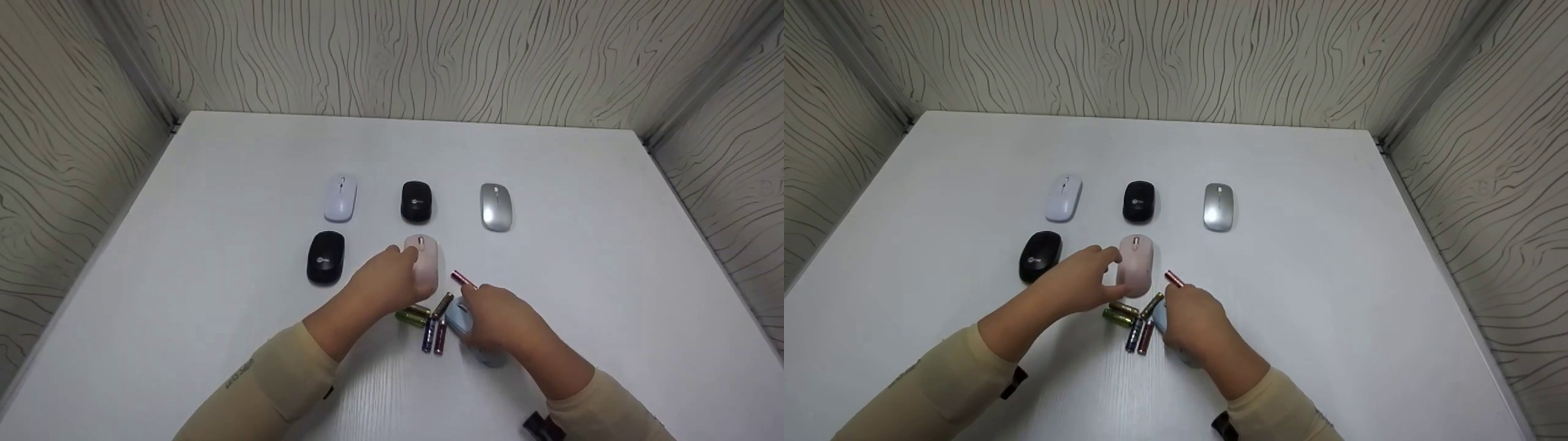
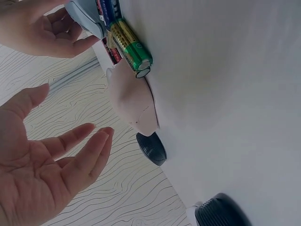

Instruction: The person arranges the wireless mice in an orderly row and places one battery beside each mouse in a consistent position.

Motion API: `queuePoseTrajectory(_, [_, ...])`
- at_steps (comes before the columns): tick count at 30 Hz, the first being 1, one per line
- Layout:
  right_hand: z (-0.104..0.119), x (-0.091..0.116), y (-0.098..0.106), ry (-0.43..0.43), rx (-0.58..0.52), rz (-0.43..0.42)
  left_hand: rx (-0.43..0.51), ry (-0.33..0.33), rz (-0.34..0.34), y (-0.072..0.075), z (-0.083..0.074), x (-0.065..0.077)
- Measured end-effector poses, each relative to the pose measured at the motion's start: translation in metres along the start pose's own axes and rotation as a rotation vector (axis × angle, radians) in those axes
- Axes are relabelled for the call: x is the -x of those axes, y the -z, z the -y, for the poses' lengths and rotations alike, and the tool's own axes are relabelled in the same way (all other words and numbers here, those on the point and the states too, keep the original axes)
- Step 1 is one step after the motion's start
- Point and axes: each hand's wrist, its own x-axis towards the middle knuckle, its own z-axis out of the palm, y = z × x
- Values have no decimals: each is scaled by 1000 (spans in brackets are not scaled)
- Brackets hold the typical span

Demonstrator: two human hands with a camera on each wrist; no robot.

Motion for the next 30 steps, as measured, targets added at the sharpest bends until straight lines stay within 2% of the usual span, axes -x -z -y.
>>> queuePoseTrajectory(12, [-8,-1,8,42,23,-39,-9,-9,18,-1,2,-2])
queuePoseTrajectory(20, [-19,-9,25,79,11,-73,18,3,34,-1,3,-5])
queuePoseTrajectory(30, [-35,-20,50,54,-48,-88,37,-9,25,0,0,-17])
